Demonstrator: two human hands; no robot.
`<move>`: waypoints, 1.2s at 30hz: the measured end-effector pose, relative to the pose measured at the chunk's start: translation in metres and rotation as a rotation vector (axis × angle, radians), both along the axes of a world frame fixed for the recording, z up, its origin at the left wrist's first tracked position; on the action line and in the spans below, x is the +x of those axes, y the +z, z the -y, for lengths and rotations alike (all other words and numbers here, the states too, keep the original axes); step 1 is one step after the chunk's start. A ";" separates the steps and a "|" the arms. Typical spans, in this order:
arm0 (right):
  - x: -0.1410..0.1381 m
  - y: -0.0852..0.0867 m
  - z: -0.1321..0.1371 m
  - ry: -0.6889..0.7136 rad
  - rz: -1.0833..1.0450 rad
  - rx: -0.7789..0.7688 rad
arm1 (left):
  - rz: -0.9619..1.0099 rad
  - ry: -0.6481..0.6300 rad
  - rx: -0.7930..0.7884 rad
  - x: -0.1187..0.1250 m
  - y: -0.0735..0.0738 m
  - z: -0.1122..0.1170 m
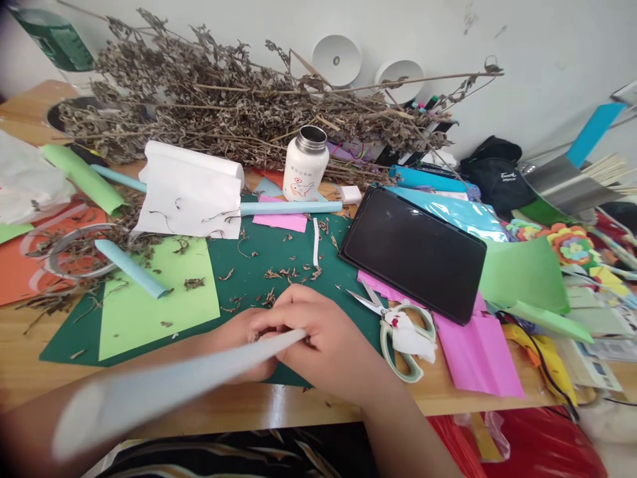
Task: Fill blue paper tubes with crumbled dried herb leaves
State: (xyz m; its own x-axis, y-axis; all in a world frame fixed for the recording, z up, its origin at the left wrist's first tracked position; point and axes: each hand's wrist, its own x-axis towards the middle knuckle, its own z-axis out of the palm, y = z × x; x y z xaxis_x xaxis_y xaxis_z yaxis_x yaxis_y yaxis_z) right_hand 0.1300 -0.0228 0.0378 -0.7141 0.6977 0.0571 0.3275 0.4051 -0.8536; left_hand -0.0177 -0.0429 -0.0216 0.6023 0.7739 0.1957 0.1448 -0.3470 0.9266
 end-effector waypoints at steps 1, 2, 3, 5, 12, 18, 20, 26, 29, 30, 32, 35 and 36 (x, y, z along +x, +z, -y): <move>0.000 0.000 0.000 0.002 0.016 0.001 | -0.032 0.012 0.011 0.001 -0.001 0.000; 0.001 0.000 0.000 0.004 0.036 0.002 | -0.053 0.019 0.022 0.001 -0.002 0.001; 0.001 0.001 0.000 0.007 0.053 0.005 | -0.061 0.018 0.029 0.001 -0.003 0.001; 0.001 0.003 0.001 0.010 0.090 0.016 | -0.055 0.008 0.033 0.001 -0.003 0.001; -0.001 0.002 0.002 -0.014 0.025 0.067 | 0.004 -0.048 -0.028 -0.001 0.001 0.000; 0.000 -0.009 0.001 0.000 -0.099 0.214 | 0.005 -0.035 -0.060 -0.001 -0.001 0.000; 0.002 -0.011 0.001 0.015 -0.116 0.321 | -0.002 -0.029 -0.069 -0.001 -0.001 0.000; 0.013 -0.019 0.001 0.132 -0.078 0.768 | -0.011 0.040 -0.134 0.000 0.003 0.001; 0.017 -0.022 -0.002 0.172 -0.045 0.893 | 0.090 0.012 -0.146 -0.003 0.001 0.002; 0.018 -0.022 -0.003 0.192 -0.049 0.908 | 0.141 -0.014 -0.144 -0.004 0.000 0.003; 0.018 -0.024 -0.004 0.229 -0.081 0.917 | 0.232 -0.063 -0.133 -0.006 -0.002 0.004; 0.016 -0.030 -0.003 0.247 -0.123 0.888 | 0.274 -0.041 -0.121 -0.008 -0.002 0.008; 0.015 -0.033 -0.003 0.234 -0.142 0.847 | 0.273 -0.023 -0.116 -0.007 -0.001 0.009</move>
